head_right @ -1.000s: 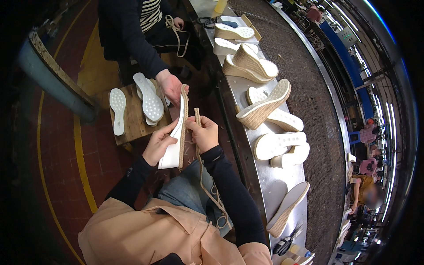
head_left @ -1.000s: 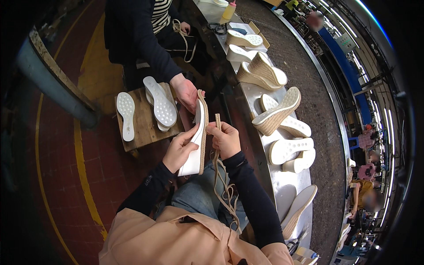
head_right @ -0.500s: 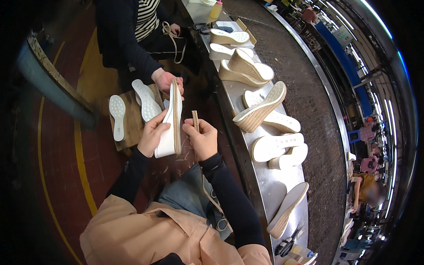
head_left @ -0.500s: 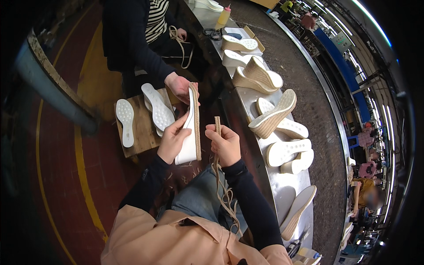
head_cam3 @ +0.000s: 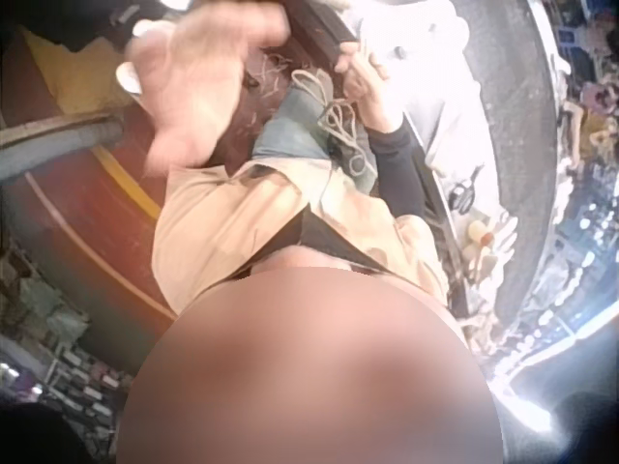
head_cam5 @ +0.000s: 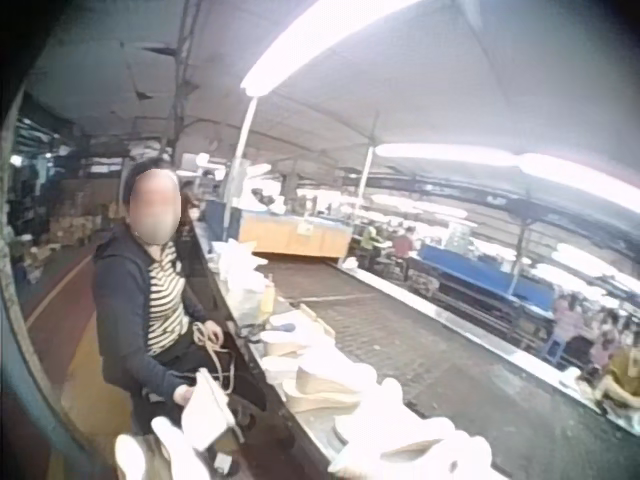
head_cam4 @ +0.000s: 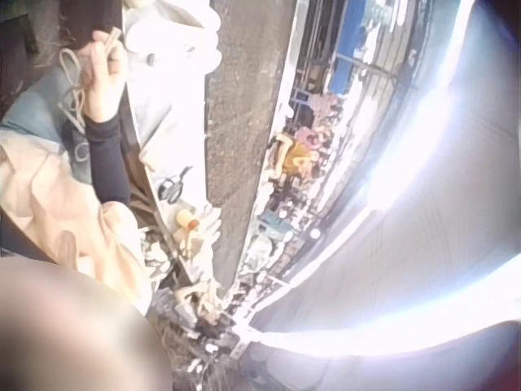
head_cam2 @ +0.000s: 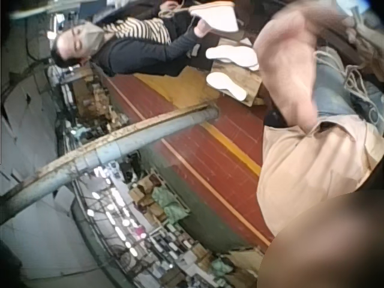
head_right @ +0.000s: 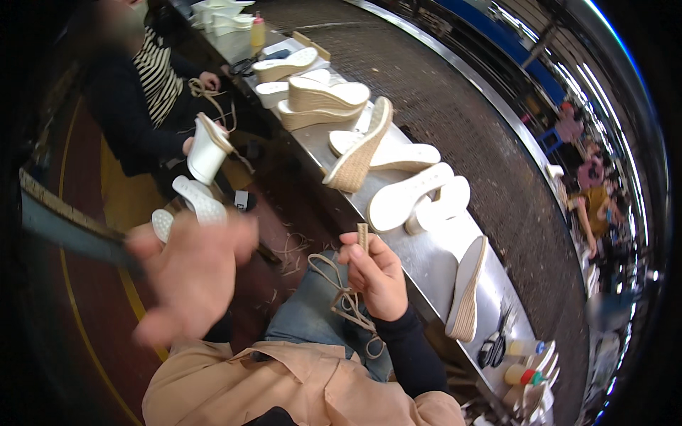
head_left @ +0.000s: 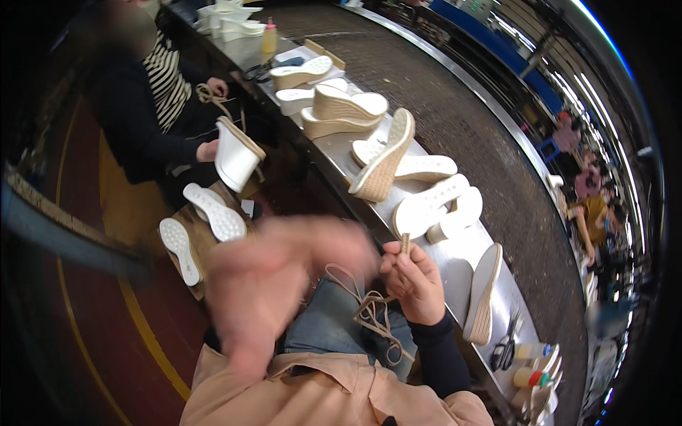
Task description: The person wraps a jute rope around the edge of a shoe sole, applies glue to the rope end, and secures it. They then cut the excess rope and place the finished sole aside before starting on another sole.
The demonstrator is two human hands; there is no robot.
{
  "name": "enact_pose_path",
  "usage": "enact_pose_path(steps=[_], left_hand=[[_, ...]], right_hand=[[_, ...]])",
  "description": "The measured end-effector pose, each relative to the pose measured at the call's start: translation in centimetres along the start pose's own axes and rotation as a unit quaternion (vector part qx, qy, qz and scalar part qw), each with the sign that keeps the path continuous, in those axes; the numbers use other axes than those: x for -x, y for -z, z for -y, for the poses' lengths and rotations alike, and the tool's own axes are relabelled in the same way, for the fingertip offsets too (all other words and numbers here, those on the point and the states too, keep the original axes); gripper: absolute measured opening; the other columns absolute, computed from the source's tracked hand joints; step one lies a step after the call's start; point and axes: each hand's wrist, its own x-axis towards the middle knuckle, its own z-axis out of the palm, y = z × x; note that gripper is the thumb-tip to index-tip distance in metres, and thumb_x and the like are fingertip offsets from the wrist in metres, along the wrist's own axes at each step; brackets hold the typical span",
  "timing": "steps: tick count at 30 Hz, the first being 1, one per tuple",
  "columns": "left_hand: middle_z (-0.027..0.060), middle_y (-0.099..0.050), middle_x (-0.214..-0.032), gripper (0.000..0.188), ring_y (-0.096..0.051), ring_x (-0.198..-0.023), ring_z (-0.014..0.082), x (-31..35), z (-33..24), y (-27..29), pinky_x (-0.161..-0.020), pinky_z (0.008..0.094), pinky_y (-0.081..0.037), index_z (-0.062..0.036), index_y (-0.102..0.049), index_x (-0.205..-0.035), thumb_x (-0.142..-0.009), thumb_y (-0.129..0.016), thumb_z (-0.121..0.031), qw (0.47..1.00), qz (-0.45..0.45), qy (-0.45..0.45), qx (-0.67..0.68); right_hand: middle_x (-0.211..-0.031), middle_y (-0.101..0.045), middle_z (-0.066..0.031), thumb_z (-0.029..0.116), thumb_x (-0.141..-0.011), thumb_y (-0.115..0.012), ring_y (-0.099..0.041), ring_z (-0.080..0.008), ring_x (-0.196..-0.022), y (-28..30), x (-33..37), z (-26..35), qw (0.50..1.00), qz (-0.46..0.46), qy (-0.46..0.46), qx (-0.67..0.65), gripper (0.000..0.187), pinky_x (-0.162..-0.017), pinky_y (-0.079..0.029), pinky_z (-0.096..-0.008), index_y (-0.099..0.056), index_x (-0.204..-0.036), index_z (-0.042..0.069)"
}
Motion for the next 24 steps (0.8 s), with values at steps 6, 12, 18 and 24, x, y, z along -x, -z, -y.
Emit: enact_pose_path(steps=[6, 12, 18, 24], left_hand=[[0.0065, -0.067, -0.076, 0.073, -0.060, -0.068, 0.0219, -2.6, -3.0, -9.6, -0.070, 0.0325, -0.047, -0.0163, -0.025, -0.145, -0.086, -0.067, -0.032, 0.964, -0.028, 0.052, 0.258], [0.0025, -0.068, -0.075, 0.065, -0.061, -0.069, 0.0203, -3.7, -2.0, -11.6, -0.071, 0.0306, -0.045, -0.0158, -0.028, -0.143, -0.088, -0.063, -0.019, 0.971, 0.092, 0.136, 0.172], [0.0010, -0.069, -0.079, 0.068, -0.062, -0.071, 0.0213, -3.5, -0.7, -14.5, -0.070, 0.0310, -0.044, -0.0169, -0.021, -0.147, -0.091, -0.058, -0.022, 0.953, 0.148, 0.189, 0.182], [0.0086, -0.058, -0.088, 0.059, -0.059, -0.083, 0.0250, 0.1, 6.1, -15.2, -0.080, 0.0404, -0.047, -0.0176, -0.038, -0.138, -0.087, -0.063, -0.033, 0.974, 0.028, 0.097, 0.205]], right_hand=[[-0.090, -0.060, -0.0100, 0.019, -0.099, -0.045, -0.037, -0.0046, -0.055, 5.4, 7.7, 1.5, 0.996, -0.067, 0.060, -0.016, 0.028, -0.050, -0.032, -0.0180, -0.052, -0.118, -0.001], [-0.087, -0.059, -0.0114, 0.028, -0.101, -0.040, -0.036, -0.0051, -0.049, 9.9, 15.5, 3.0, 0.969, -0.188, 0.159, -0.024, 0.031, -0.045, -0.030, -0.0178, -0.047, -0.121, 0.004], [-0.079, -0.053, -0.0089, 0.028, -0.104, -0.030, -0.031, -0.0052, -0.041, 12.4, 20.1, 3.5, 0.928, -0.264, 0.254, -0.066, 0.027, -0.040, -0.025, -0.0175, -0.042, -0.119, 0.009], [-0.080, -0.051, -0.0084, 0.016, -0.100, -0.037, -0.032, -0.0054, -0.043, 14.6, 23.1, 3.6, 0.910, -0.292, 0.286, -0.071, 0.015, -0.040, -0.026, -0.0177, -0.046, -0.110, 0.008]])
